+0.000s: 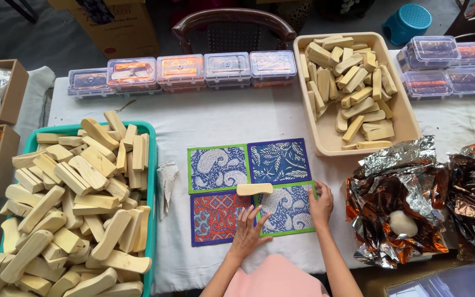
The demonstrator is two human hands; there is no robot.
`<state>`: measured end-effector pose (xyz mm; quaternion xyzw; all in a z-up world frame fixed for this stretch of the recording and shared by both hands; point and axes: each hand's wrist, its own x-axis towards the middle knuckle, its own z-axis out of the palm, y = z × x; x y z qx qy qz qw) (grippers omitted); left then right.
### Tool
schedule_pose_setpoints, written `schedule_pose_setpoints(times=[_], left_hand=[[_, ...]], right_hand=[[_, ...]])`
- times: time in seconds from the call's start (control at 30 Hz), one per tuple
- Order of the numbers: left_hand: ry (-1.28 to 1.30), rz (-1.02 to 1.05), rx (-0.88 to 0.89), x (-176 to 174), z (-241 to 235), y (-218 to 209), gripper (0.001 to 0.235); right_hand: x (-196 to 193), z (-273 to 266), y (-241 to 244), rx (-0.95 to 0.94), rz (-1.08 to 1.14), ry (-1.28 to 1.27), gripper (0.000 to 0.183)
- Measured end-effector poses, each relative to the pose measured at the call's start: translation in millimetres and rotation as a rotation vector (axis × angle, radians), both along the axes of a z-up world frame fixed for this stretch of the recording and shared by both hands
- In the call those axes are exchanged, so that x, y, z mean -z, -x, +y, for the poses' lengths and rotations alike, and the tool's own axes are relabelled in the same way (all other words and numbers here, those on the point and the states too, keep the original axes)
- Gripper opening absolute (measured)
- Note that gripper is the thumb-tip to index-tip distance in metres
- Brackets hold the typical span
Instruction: The person wraps a wooden block with copper foil, places it into a plastic container, and wipes the container with a cloth. They then wipe a wooden block with a cloth and place it on a patterned mat. Finally, they pick up a piece of foil and place it on the mat.
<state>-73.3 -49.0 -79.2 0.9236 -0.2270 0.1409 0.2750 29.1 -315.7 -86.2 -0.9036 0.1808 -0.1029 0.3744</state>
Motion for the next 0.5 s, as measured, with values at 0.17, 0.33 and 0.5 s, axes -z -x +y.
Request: schedule_pose_setpoints(times=[0.17, 0.33, 0.5], left_hand=[[0.028, 0.01, -0.01, 9, 2, 4, 0.103], [0.038, 0.013, -0.01, 11, 4, 6, 0.095], [0.101, 0.144, -0.002, 21, 3, 11, 0.086]], right_hand=[[2, 3, -2, 0.001, -0.016, 0.052, 0.039], [9, 1, -2, -0.004, 0.018, 0.117, 0.04], [-1, 6, 1, -0.077, 0.007, 0.324, 0.052]])
